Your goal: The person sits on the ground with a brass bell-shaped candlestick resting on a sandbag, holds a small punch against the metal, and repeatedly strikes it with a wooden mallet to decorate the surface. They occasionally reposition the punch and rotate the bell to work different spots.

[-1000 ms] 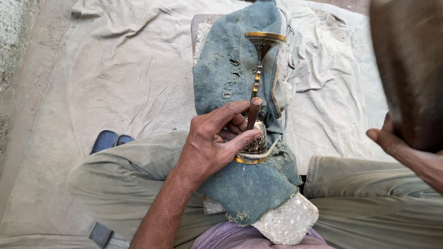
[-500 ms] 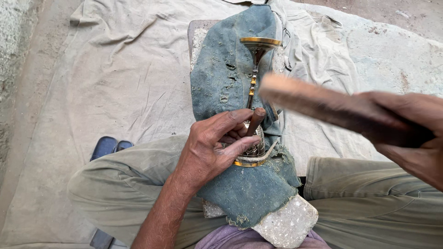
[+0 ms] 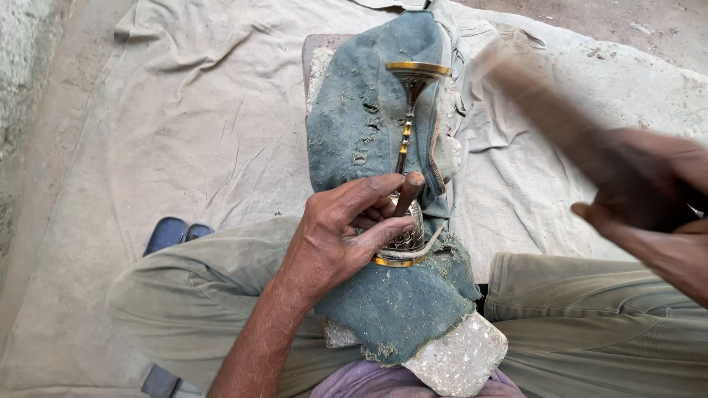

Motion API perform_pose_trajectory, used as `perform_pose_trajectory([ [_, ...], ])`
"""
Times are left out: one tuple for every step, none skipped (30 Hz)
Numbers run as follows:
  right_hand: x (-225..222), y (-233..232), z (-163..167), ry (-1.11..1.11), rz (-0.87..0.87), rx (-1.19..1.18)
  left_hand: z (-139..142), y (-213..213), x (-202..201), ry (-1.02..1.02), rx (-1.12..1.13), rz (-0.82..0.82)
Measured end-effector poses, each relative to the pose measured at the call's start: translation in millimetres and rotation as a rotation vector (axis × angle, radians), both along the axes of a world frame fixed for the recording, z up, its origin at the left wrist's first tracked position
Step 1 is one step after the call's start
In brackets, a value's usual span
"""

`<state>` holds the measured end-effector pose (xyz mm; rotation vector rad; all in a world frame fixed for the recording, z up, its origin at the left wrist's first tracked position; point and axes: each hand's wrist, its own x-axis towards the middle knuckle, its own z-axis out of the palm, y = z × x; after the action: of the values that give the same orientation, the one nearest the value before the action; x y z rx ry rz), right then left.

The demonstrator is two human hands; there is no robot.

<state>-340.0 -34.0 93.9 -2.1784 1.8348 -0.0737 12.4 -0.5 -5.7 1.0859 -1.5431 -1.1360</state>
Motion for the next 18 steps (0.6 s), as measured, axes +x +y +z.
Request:
perform_pose_trajectory([
  [0.4,0.6,0.6,0.003,0.022,-0.004,-0.1,1.1,0.0,0.017,-0.019,0.011],
  [1.5,0.7,0.1,0.005,0.053,-0.01,-0.1,2.1,-0.1,0.033,-0.039,0.016],
  [1.8,0.4,0.5,0.005,0.073,-0.015,-0.4,1.3,-0.2,0.046,-0.067,0.016],
  [2.9,0.7,0.1,0.007,0.113,-0.04,-0.6,1.2,-0.4,0.027,-0.051,0.017],
  [3.2,-0.2,0.9,0.011,0.126,-0.054,-0.8,0.8,-0.4,0.007,-0.036,0.018],
  [4.2,1.2,0.9,0.011,0.128,-0.06,-1.0,0.0,-0.3,-0.013,-0.023,0.017],
  [5.3,-1.5,1.0,0.003,0.056,-0.029,-1.2,-0.3,-0.1,0.007,-0.035,0.003],
  [6.9,-2.2,0.3,-0.01,-0.01,-0.005,-1.5,-0.7,0.1,0.029,-0.04,-0.003],
  [8.0,-2.7,1.3,-0.009,-0.037,0.009,-1.7,0.1,0.2,0.05,-0.043,-0.007],
  [9.6,-3.2,1.4,-0.005,-0.003,0.004,-2.1,0.9,0.5,0.05,-0.046,0.011],
  [10.8,-2.9,2.3,0.001,0.042,-0.013,-2.6,1.1,0.4,0.048,-0.049,0.02],
  [12.2,-1.7,2.8,0.005,0.095,-0.038,-3.3,1.5,0.3,0.044,-0.061,0.022],
  [12.8,-3.2,3.7,0.008,0.111,-0.058,-4.1,0.7,0.4,0.033,-0.047,0.011],
  [13.4,-2.7,4.4,0.011,0.109,-0.063,-4.9,0.0,0.4,0.023,-0.034,0.001],
  [13.5,-4.3,4.7,0.019,0.068,-0.043,-5.3,0.3,0.5,0.016,-0.015,-0.004],
  [13.5,-4.1,5.0,0.014,0.016,-0.016,-5.5,0.0,0.4,0.03,-0.027,-0.002],
  [13.2,-5.6,5.0,0.034,-0.033,0.025,-5.6,-0.4,0.4,0.045,-0.039,0.004],
  [12.9,-5.8,4.5,0.032,-0.035,0.033,-5.3,-0.6,0.7,0.057,-0.052,0.009],
])
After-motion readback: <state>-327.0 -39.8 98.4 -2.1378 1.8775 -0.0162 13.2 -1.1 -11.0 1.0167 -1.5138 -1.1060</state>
